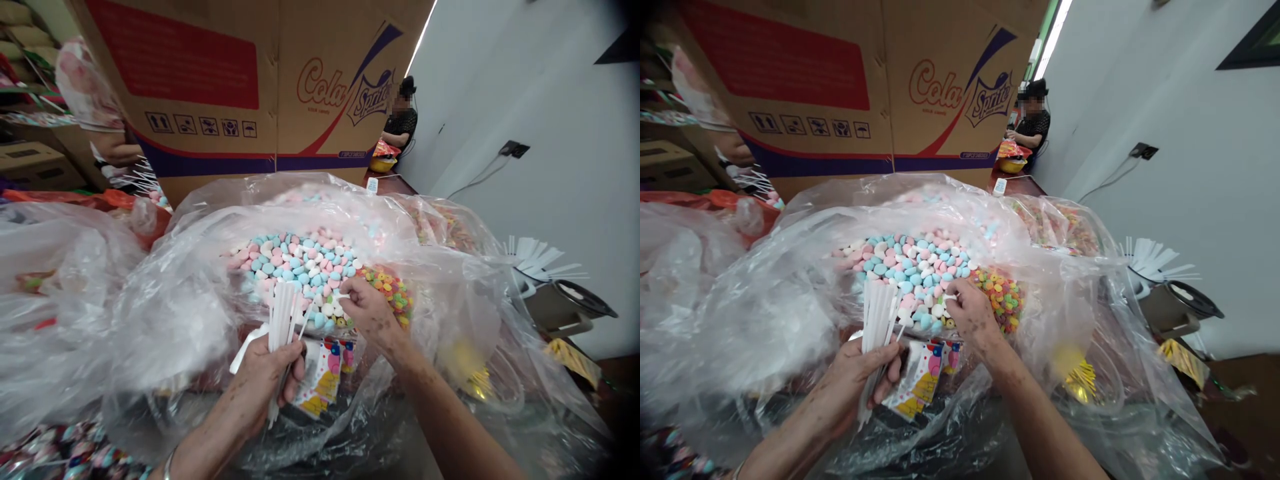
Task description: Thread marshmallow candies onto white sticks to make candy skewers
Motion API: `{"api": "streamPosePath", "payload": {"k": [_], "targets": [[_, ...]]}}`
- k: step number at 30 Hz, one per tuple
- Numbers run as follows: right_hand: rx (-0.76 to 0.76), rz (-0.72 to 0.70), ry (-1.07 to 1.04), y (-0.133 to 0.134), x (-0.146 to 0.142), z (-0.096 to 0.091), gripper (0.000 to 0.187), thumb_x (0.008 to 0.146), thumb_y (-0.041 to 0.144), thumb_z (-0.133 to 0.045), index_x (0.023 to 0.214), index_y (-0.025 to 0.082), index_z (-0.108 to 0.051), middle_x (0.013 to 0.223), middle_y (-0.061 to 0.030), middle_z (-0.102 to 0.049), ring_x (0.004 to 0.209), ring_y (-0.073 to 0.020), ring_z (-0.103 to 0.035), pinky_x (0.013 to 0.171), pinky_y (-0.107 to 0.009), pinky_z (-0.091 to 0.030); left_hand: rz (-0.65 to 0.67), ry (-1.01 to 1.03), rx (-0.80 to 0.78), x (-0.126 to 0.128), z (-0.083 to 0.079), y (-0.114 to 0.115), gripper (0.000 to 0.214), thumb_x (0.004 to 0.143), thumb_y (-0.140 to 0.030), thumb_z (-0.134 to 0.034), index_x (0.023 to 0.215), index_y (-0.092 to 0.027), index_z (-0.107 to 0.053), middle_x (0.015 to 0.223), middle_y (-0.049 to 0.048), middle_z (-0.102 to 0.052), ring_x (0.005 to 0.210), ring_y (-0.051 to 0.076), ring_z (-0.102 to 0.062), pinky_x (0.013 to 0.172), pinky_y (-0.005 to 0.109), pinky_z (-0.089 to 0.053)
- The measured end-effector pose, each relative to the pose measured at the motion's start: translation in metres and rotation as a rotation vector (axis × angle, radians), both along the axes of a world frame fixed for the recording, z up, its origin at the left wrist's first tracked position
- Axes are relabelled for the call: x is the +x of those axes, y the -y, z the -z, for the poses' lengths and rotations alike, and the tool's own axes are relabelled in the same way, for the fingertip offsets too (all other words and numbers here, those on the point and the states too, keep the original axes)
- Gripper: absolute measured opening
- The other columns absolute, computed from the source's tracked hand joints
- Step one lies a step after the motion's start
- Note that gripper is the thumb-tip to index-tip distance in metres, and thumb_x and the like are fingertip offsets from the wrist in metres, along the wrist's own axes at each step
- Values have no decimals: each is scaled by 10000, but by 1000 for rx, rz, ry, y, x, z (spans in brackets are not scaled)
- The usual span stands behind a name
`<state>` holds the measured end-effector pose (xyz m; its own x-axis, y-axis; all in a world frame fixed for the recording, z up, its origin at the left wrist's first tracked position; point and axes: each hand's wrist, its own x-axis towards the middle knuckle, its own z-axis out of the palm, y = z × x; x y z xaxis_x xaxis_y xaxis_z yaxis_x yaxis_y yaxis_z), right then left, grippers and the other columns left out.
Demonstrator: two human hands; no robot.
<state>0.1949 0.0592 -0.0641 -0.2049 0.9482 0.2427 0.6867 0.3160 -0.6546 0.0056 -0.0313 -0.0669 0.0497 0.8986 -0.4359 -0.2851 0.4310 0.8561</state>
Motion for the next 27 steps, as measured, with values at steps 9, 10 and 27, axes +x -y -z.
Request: {"api": "streamPosePath", "payload": {"k": [9,10,27], "targets": [[140,-201,315,-12,-26,12,196,830,73,-441,930,188,-566,926,-63,-585,810,-183,-529,720,-272,-412,19,84,-7,-7,-18,5,390,632,-478,-787,586,-136,-604,504,-5,-597,306,57,-450,276,146,-303],[146,-224,345,-13,-27,13,198,827,68,-447,939,185,-561,930,-65,-580,810,-186,-524,717,-273,-408,16,81,-7,-9,-18,6,389,638,-475,-786,584,-135,-605,509,-4,-600,310,58,-455,279,145,-308],[-7,-383,448,-20,-29,-5,190,852,91,-479,988,198,-560,966,-48,-646,853,-176,-563,760,-264,-407,1,28,-36,-20,-7,13,408,639,-493,-789,539,-135,-623,450,-1,-578,287,61,-441,267,147,-301]]}}
